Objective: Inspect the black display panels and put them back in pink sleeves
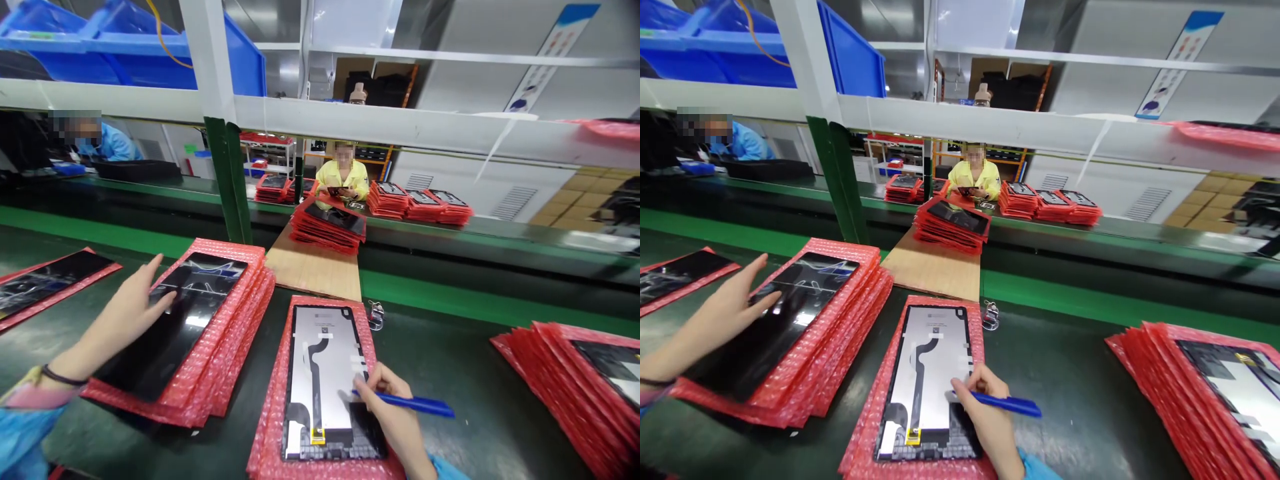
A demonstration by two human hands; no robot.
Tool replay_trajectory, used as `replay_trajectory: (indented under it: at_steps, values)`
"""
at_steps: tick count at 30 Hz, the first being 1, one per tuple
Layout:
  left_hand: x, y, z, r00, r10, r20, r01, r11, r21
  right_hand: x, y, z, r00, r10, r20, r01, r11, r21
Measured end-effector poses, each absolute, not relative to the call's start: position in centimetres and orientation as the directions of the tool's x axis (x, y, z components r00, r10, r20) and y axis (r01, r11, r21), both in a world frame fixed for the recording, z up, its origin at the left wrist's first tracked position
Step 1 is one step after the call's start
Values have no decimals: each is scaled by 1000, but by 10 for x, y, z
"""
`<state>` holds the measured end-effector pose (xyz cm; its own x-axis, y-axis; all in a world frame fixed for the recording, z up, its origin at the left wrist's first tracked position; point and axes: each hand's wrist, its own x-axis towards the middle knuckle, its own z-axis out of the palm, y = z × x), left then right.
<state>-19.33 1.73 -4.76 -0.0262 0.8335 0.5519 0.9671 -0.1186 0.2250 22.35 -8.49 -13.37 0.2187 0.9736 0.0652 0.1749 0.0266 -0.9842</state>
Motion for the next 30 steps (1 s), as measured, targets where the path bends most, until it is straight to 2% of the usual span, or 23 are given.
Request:
replay_trajectory:
  at_steps: [3, 5, 7, 9, 12, 15, 20, 26, 30]
  values:
    - [-145, -10, -45, -7, 840, 543, 836, -293, 464, 220, -85, -135, 204, 976, 78, 282, 18, -959]
    - [-109, -28, -51, 91, 884, 459, 653, -401, 642, 220, -85, -135, 198, 976, 91, 338, 19, -941]
    - [-78, -42, -61, 201, 946, 253, 406, -315, 858, 220, -85, -134, 191, 976, 102, 381, 22, -924]
    - [-56, -49, -71, 298, 954, 29, 109, -64, 992, 220, -86, -133, 187, 976, 110, 408, 24, -913]
    - [-37, -51, -83, 357, 905, -231, -156, 302, 941, 219, -86, -132, 182, 977, 115, 422, 28, -906]
    - [-30, -51, -92, 354, 866, -353, -279, 458, 844, 219, -86, -132, 180, 977, 113, 406, 31, -913]
    - [-26, -50, -98, 362, 819, -444, -356, 562, 746, 222, -84, -135, 206, 974, 92, 302, 26, -953]
    - [-24, -42, -90, 295, 801, -521, -365, 599, 713, 226, -81, -143, 208, 978, 15, 33, 8, -999]
    - [-8, -34, -83, 363, 824, -436, -334, 552, 764, 225, -83, -145, 193, 980, -44, -134, -19, -991]
